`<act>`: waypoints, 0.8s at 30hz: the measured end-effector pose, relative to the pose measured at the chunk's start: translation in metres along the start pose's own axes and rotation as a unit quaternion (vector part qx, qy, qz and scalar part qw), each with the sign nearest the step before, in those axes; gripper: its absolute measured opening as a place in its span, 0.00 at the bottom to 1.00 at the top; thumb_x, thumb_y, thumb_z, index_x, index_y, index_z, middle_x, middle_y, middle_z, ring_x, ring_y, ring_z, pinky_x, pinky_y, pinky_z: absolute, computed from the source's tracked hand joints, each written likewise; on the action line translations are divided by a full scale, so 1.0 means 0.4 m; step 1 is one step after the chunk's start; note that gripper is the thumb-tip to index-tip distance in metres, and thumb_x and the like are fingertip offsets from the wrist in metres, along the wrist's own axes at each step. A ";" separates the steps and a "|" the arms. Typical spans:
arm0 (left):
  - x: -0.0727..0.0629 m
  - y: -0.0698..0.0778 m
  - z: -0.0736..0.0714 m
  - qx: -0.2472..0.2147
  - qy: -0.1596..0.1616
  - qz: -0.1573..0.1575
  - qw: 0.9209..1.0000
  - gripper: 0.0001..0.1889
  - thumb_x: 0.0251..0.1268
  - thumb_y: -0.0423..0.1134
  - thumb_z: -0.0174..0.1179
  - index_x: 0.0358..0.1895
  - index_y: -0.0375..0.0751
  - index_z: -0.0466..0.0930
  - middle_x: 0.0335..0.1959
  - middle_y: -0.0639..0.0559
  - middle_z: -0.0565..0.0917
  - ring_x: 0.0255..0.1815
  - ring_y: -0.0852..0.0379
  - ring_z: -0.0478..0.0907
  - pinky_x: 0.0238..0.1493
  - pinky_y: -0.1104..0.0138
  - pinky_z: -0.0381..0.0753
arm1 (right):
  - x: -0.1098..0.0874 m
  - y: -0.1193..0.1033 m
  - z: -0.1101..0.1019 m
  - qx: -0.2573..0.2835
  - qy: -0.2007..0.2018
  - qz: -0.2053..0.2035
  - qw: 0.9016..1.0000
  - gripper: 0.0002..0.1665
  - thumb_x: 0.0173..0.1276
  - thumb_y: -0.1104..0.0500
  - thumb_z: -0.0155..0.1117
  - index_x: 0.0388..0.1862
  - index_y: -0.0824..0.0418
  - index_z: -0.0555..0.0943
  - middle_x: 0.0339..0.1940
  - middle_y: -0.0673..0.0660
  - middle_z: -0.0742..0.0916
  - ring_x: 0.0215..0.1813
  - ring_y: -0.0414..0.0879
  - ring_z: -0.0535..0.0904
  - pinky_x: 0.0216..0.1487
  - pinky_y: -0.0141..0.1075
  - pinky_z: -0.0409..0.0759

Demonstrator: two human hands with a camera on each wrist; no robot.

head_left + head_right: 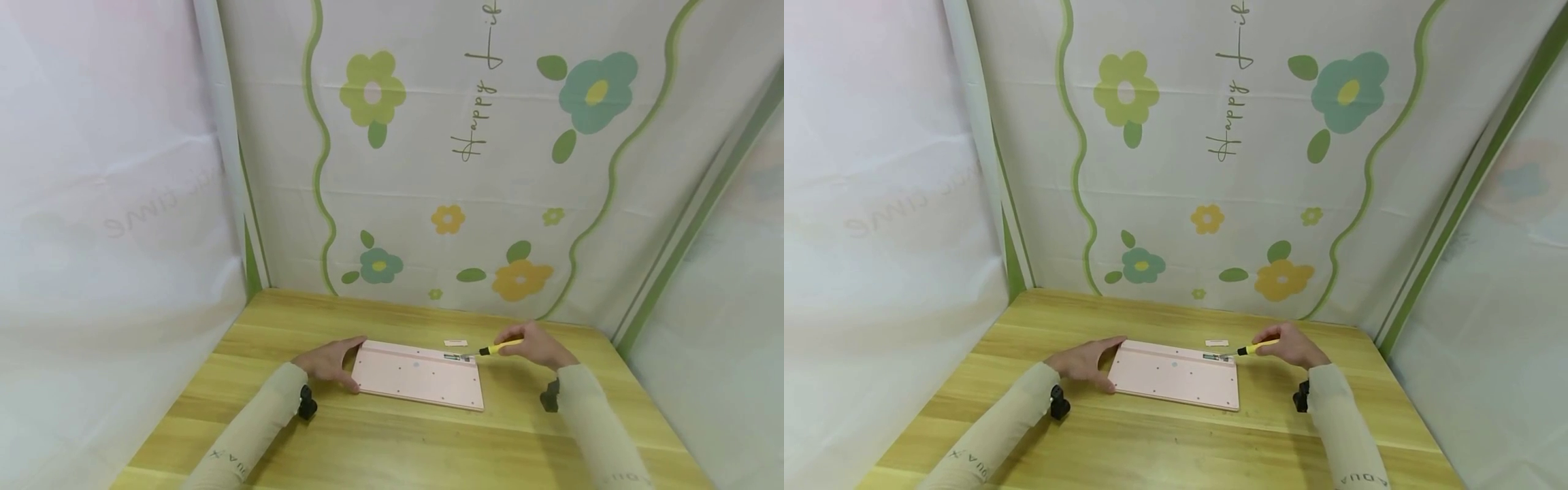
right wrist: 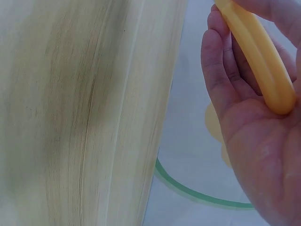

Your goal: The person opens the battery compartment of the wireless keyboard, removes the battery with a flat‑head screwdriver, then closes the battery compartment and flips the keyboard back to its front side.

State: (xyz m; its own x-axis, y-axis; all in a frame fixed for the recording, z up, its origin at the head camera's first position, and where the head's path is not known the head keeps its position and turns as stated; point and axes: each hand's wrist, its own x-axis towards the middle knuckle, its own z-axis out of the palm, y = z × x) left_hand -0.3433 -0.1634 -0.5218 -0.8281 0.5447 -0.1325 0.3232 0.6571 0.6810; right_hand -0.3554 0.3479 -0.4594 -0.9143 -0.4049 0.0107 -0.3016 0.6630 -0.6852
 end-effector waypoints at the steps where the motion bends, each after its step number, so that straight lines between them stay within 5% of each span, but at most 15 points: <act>1: -0.001 0.001 0.000 -0.001 0.000 0.000 1.000 0.65 0.46 0.53 0.86 0.86 0.43 0.54 0.86 0.40 0.60 0.87 0.38 0.56 0.85 0.42 0.59 | 0.001 0.002 0.001 0.000 -0.001 -0.001 1.000 0.10 0.68 0.55 0.77 0.46 0.56 0.90 0.53 0.58 0.91 0.55 0.50 0.82 0.55 0.44 0.80; 15: 0.003 -0.002 -0.001 -0.007 -0.001 -0.001 1.000 0.65 0.47 0.52 0.86 0.86 0.44 0.53 0.86 0.41 0.59 0.87 0.39 0.55 0.85 0.43 0.58 | 0.008 -0.012 0.005 -0.010 -0.006 0.037 0.999 0.10 0.70 0.52 0.75 0.46 0.54 0.91 0.52 0.55 0.91 0.54 0.48 0.83 0.57 0.49 0.83; 24: 0.005 -0.006 -0.003 -0.009 -0.001 0.001 1.000 0.65 0.45 0.53 0.86 0.86 0.42 0.54 0.86 0.40 0.60 0.86 0.38 0.56 0.84 0.43 0.59 | 0.006 0.034 0.014 0.113 -0.035 0.044 0.992 0.15 0.75 0.59 0.70 0.52 0.69 0.88 0.53 0.65 0.90 0.52 0.57 0.88 0.56 0.47 0.90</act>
State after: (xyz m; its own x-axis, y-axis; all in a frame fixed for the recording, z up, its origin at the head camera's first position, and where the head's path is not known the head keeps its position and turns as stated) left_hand -0.3461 -0.1645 -0.5229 -0.8268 0.5466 -0.1327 0.3162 0.6469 0.6940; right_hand -0.3603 0.3526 -0.4729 -0.9110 -0.3997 -0.1018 -0.1459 0.5432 -0.8268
